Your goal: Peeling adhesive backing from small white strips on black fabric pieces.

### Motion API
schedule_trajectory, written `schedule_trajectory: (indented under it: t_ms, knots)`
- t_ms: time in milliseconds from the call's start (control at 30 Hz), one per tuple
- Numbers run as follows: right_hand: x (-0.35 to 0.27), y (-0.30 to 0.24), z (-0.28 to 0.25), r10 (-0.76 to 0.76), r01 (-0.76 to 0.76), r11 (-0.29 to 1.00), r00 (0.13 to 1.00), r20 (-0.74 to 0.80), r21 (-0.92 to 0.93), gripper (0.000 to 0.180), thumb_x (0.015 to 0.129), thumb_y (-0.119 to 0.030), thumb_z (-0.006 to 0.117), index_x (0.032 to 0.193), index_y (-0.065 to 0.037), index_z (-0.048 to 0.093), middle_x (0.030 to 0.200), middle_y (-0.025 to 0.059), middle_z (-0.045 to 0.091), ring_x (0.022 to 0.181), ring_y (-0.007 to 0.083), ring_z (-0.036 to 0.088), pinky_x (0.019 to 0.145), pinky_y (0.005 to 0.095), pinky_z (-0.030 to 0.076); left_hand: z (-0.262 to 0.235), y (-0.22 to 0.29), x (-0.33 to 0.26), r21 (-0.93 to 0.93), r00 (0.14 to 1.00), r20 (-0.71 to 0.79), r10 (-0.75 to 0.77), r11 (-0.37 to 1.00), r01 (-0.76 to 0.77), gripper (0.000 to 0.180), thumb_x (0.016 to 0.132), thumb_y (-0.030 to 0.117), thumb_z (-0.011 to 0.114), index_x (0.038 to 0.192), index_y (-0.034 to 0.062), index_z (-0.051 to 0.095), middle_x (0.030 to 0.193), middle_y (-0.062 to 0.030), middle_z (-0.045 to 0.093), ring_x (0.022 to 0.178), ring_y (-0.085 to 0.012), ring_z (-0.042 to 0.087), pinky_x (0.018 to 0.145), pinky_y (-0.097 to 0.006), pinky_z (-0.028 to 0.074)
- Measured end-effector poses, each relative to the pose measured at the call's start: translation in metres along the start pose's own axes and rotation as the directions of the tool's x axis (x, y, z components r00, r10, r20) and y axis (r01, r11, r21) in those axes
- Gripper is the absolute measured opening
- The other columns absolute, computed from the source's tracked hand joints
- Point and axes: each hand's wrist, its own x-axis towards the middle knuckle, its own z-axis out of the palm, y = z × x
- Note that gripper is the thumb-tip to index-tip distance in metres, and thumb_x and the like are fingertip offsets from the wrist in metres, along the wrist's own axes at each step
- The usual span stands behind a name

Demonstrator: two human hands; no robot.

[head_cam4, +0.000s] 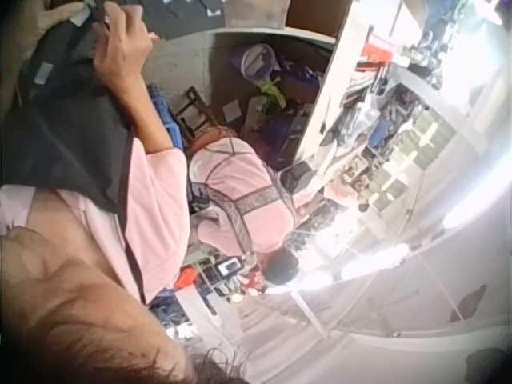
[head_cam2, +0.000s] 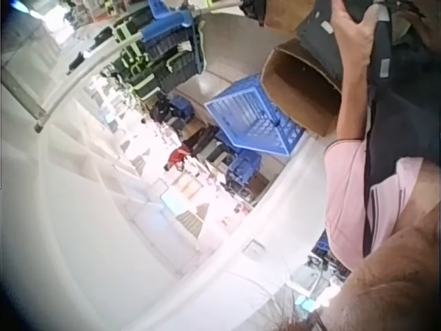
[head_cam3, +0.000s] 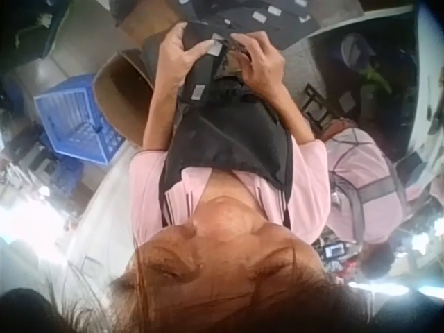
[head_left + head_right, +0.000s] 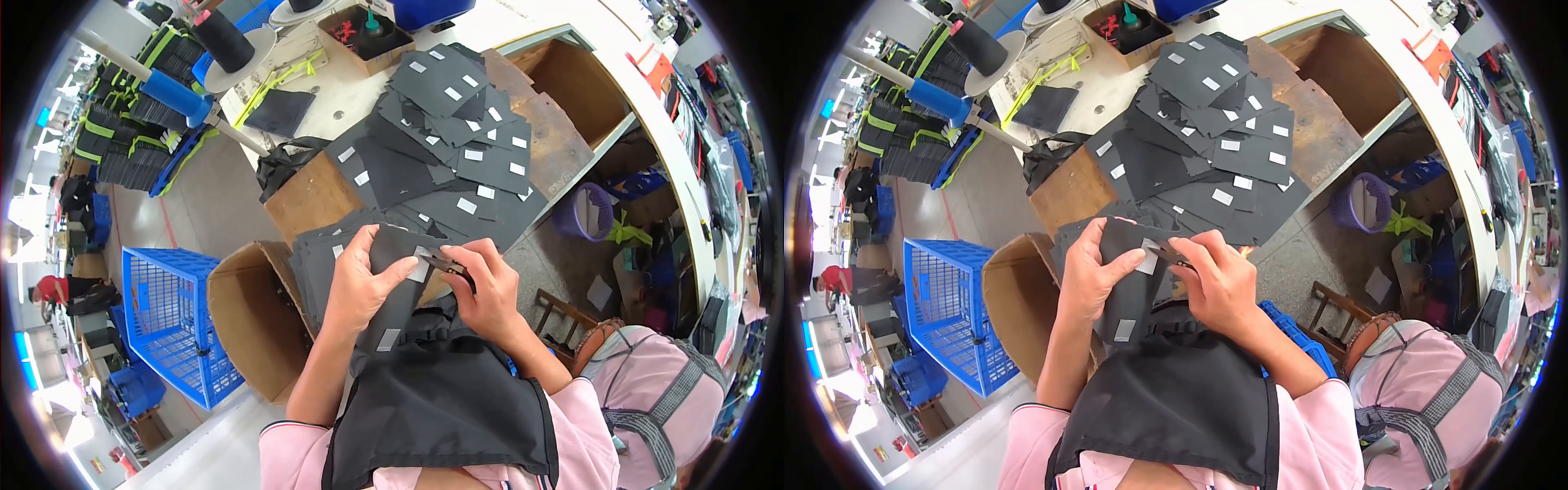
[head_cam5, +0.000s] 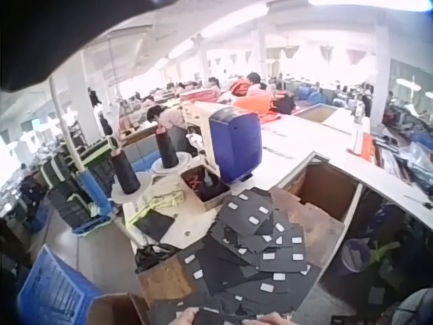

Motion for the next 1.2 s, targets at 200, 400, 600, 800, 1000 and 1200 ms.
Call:
schedule_trajectory:
  t_ms: [200,400,600,800,1000,1200]
  knots:
    - [-0.001,0.013,0.009,-0.088,0.087,0.996,0.994,-0.069,-0.015,0.029,0.069,-0.005,0.069,0.097,-0.007,0.062,0.075,0.0060,0.055,0.059,0.0221,0.057,0.054,0.0313,0.046,0.001,0.003,-0.002,0.021,1.000,0.014,-0.014,1.000,0.014,0.044,0.077,0.001,0.069,0.117,0.0018,0.050,0.098,-0.0041,0.059,0.086,-0.0073,0.055,0.076,-0.021,0.047]
    - [-0.002,0.002,0.004,0.041,-0.042,0.998,0.999,0.016,0.052,0.029,0.069,-0.002,0.069,0.097,-0.006,0.061,0.073,0.0074,0.054,0.058,0.0240,0.057,0.055,0.0309,0.048,0.004,0.004,-0.006,0.060,0.998,0.050,0.038,0.997,-0.041,0.053,0.076,-0.003,0.066,0.125,0.0016,0.046,0.104,-0.0054,0.058,0.094,-0.0086,0.054,0.082,-0.022,0.044]
    - [-0.003,0.018,0.009,0.234,-0.203,0.928,0.970,-0.062,0.312,0.030,0.073,-0.003,0.069,0.101,-0.004,0.057,0.081,0.0068,0.051,0.066,0.0161,0.055,0.060,0.0266,0.047,-0.004,-0.001,-0.004,0.180,0.993,0.069,0.095,0.978,-0.106,0.054,0.077,-0.007,0.060,0.127,0.0030,0.044,0.108,-0.0059,0.056,0.098,-0.0101,0.053,0.088,-0.023,0.040]
    - [0.023,0.043,-0.003,0.324,-0.666,0.509,0.736,0.595,0.546,0.053,0.082,-0.008,0.060,0.132,-0.010,0.043,0.073,-0.0045,0.037,0.061,0.0040,0.035,0.054,0.0191,0.032,-0.005,-0.005,0.003,0.151,0.995,0.103,-0.017,0.989,0.001,0.043,0.085,-0.002,0.048,0.127,0.0059,0.041,0.109,-0.0049,0.052,0.094,-0.0124,0.052,0.083,-0.025,0.041]
    - [0.028,0.055,0.015,0.282,-0.725,0.113,0.679,0.678,0.679,0.052,0.087,-0.023,0.058,0.133,-0.005,0.041,0.064,-0.0076,0.036,0.048,0.0028,0.029,0.047,0.0183,0.027,-0.019,-0.019,0.000,-0.120,0.980,0.159,-0.122,0.983,0.142,0.053,0.089,0.033,0.055,0.129,0.0036,0.036,0.115,-0.0077,0.050,0.105,-0.0160,0.047,0.093,-0.032,0.035]
    - [0.037,0.055,0.023,0.233,-0.811,0.113,0.583,0.779,0.574,0.042,0.085,-0.024,0.061,0.121,-0.005,0.051,0.070,-0.0076,0.045,0.055,0.0014,0.035,0.053,0.0194,0.034,-0.013,-0.013,0.000,-0.099,0.988,0.045,-0.150,0.983,0.154,0.056,0.080,0.041,0.069,0.116,0.0013,0.051,0.108,-0.0058,0.056,0.101,-0.0132,0.050,0.091,-0.029,0.038]
